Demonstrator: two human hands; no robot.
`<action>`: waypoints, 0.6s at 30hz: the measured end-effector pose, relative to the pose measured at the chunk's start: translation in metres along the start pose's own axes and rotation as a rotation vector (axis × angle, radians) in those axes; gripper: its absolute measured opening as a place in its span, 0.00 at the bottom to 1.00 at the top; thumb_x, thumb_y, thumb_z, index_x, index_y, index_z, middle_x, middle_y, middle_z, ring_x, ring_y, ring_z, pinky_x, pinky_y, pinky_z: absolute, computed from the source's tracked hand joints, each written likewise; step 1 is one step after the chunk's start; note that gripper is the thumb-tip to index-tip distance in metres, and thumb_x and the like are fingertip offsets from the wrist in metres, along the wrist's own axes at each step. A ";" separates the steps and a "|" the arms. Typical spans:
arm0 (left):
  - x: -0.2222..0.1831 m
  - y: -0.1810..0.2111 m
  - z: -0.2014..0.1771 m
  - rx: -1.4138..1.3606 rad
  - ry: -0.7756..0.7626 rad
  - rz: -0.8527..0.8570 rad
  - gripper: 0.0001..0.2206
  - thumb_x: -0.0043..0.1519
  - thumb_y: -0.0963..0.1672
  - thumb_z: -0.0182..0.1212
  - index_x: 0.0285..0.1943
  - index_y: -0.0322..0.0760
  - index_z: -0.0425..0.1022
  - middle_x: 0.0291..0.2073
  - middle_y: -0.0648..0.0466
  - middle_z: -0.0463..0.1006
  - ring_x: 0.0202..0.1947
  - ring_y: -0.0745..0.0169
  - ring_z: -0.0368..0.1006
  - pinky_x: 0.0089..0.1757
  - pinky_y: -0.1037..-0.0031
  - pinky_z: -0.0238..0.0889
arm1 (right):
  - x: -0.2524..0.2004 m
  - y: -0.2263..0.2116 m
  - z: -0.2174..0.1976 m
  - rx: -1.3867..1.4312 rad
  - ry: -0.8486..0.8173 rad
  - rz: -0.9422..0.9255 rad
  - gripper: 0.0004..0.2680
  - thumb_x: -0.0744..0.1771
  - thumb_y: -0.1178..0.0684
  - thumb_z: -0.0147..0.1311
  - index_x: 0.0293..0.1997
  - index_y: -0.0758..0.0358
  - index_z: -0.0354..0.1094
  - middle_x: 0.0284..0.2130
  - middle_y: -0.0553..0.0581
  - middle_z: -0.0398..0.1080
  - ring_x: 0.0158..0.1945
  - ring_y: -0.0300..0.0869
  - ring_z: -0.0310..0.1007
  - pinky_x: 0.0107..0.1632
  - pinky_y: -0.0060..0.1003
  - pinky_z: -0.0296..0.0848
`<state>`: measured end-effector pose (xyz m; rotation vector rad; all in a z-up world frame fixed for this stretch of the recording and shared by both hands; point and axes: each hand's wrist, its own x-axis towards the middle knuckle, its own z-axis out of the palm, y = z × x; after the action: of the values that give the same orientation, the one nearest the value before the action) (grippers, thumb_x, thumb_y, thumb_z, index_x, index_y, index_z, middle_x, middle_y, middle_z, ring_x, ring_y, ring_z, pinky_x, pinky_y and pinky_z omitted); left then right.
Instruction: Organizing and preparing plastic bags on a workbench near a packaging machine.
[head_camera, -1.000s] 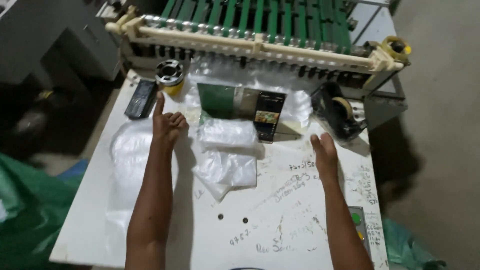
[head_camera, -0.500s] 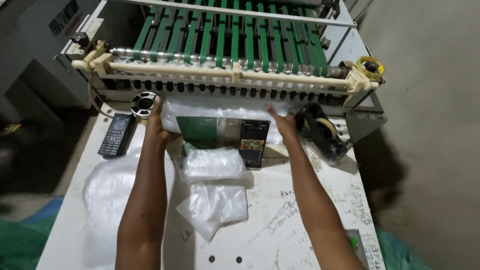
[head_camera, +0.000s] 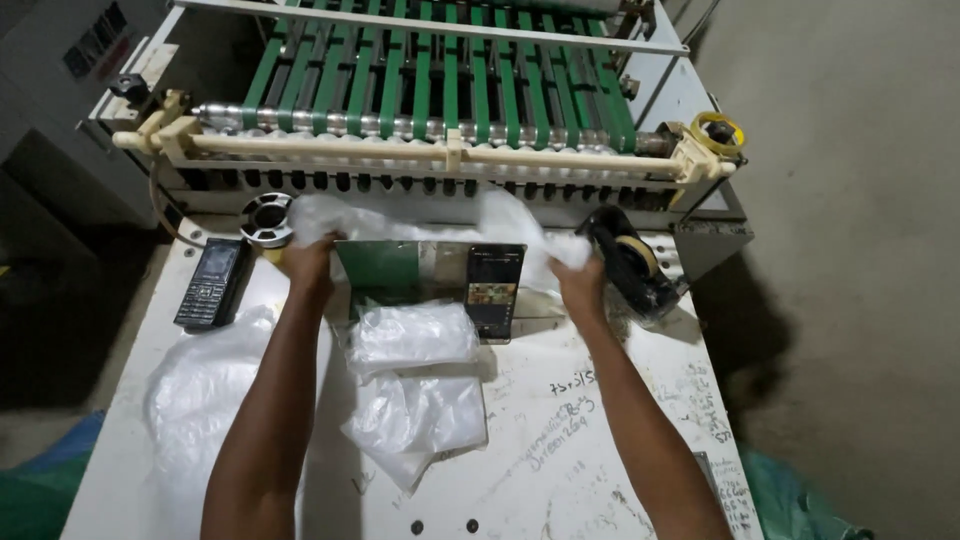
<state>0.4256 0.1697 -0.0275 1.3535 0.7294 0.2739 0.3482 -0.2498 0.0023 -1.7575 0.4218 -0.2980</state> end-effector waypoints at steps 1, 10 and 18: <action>-0.011 0.003 -0.013 -0.067 -0.009 0.237 0.25 0.44 0.41 0.82 0.50 0.30 0.77 0.39 0.44 0.78 0.38 0.51 0.78 0.40 0.57 0.69 | -0.026 -0.005 -0.017 -0.039 0.013 -0.340 0.16 0.59 0.59 0.66 0.51 0.68 0.73 0.46 0.68 0.75 0.55 0.57 0.73 0.59 0.54 0.65; -0.199 0.063 -0.147 0.415 0.056 0.739 0.21 0.51 0.44 0.83 0.50 0.39 0.80 0.39 0.45 0.80 0.45 0.41 0.78 0.47 0.58 0.70 | -0.174 -0.065 -0.151 -1.014 -0.735 -0.387 0.35 0.59 0.55 0.65 0.75 0.61 0.51 0.73 0.67 0.50 0.77 0.59 0.43 0.78 0.54 0.37; -0.362 0.019 -0.145 0.342 -0.795 -0.073 0.25 0.39 0.35 0.77 0.49 0.25 0.81 0.36 0.41 0.82 0.37 0.47 0.77 0.42 0.53 0.72 | -0.289 -0.014 -0.096 0.295 -0.971 0.047 0.48 0.49 0.38 0.80 0.75 0.58 0.51 0.62 0.54 0.66 0.63 0.37 0.64 0.69 0.35 0.59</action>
<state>0.0678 0.0791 0.0989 1.5909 0.1501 -0.4555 0.0492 -0.2056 0.0450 -1.3993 -0.2750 0.5042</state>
